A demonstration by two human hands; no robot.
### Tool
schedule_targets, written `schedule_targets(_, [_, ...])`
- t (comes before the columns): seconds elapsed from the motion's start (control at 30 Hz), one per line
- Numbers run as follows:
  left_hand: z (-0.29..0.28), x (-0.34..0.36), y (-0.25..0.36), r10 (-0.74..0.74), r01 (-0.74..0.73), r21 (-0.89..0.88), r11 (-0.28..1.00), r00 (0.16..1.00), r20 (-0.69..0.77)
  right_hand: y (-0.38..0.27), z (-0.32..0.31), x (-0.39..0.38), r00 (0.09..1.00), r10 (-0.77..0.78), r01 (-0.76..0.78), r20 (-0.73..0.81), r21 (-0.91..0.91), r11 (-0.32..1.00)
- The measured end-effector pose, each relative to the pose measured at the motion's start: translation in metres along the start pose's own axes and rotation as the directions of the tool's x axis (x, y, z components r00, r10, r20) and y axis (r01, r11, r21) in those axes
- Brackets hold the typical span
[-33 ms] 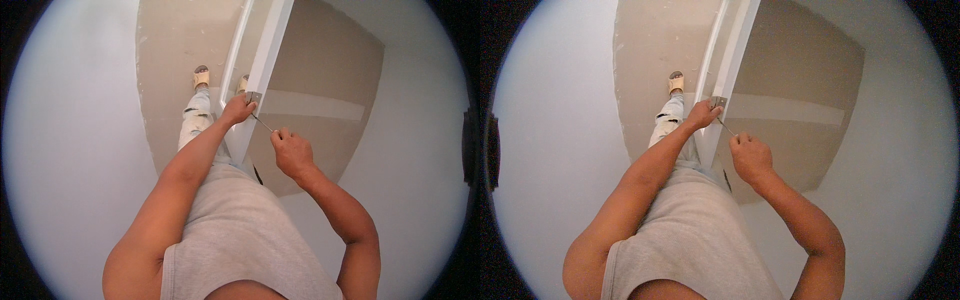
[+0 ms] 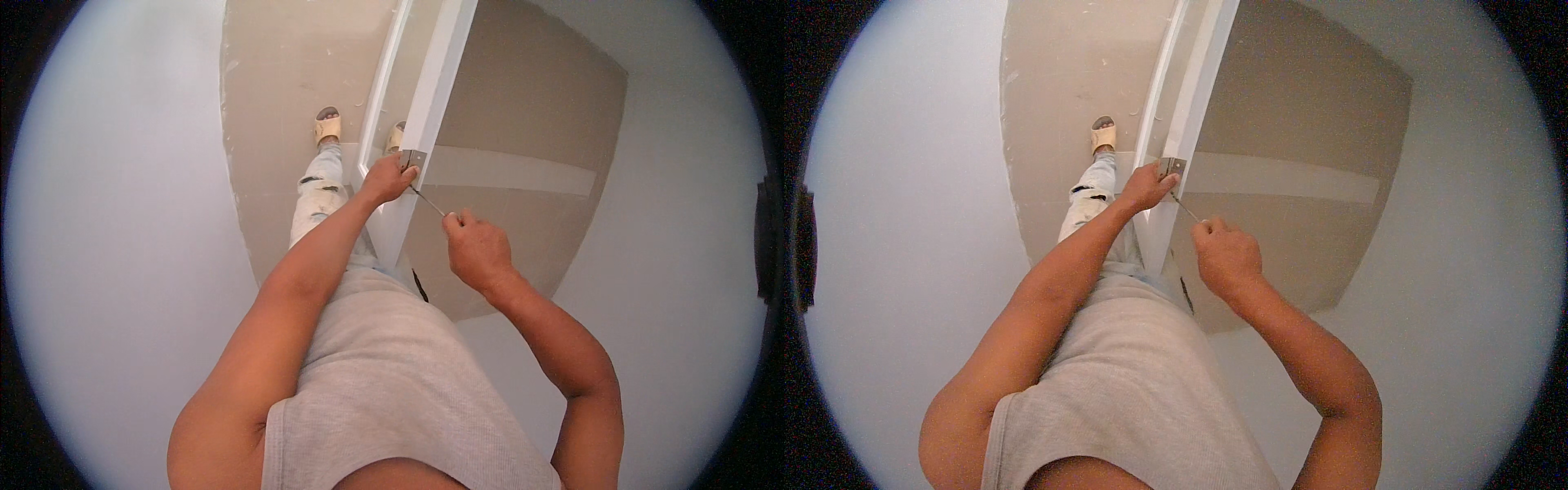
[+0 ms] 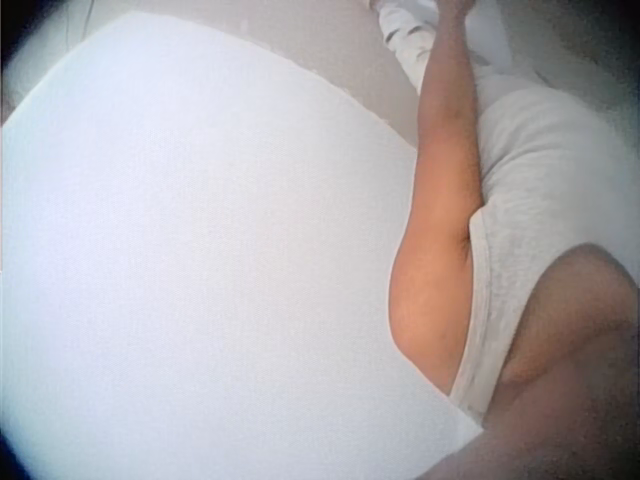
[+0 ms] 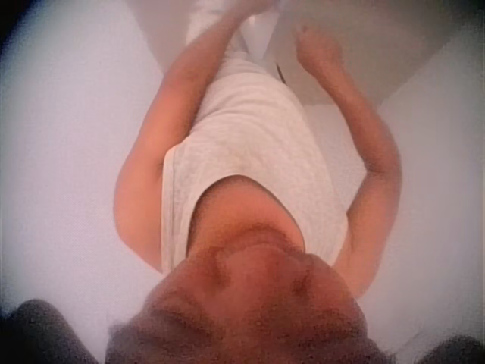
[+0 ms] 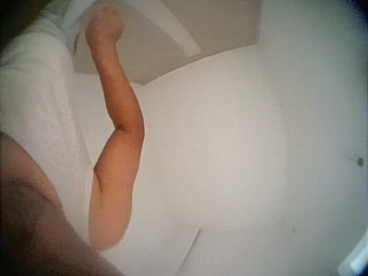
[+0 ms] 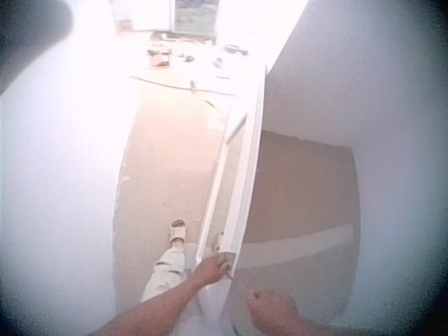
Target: The person uses a screwdriver to attach a metal hinge to a white door panel. They repeatedly insert and tighten screws into the hinge and door, occasionally retrieving additional screws from a small container on the floor. The task continues with the person adjusting the hinge position and securing it to the door.
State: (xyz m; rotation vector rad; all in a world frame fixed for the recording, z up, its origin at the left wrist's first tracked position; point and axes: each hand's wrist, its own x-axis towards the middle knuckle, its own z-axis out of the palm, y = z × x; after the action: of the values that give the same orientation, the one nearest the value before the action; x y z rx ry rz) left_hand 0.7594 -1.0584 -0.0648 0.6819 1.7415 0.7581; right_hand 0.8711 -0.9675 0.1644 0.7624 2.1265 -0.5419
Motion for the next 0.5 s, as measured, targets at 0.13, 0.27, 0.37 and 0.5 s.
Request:
schedule_targets(0.13, [-0.003, -0.002, 0.002, 0.030, -0.032, -0.065, 0.997, 0.999, -0.025, 0.015, -0.001, 0.013, 0.961, 0.234, -0.273, 0.144, 0.398, 0.876])
schedule_targets(0.27, [-0.018, -0.003, 0.021, -0.055, 0.057, -0.032, 0.998, 0.998, 0.043, 0.001, -0.006, 0.007, 0.994, 0.103, -0.105, 0.022, 0.117, 0.988])
schedule_targets(0.37, [-0.018, 0.001, 0.019, -0.066, 0.066, 0.000, 0.998, 0.995, 0.078, -0.006, -0.001, 0.002, 1.000, 0.014, -0.013, 0.007, -0.040, 0.999])
schedule_targets(0.5, [-0.009, 0.004, 0.009, 0.000, 0.001, -0.011, 1.000, 1.000, 0.031, -0.012, 0.001, 0.011, 0.950, 0.286, -0.312, 0.126, 0.365, 0.877])
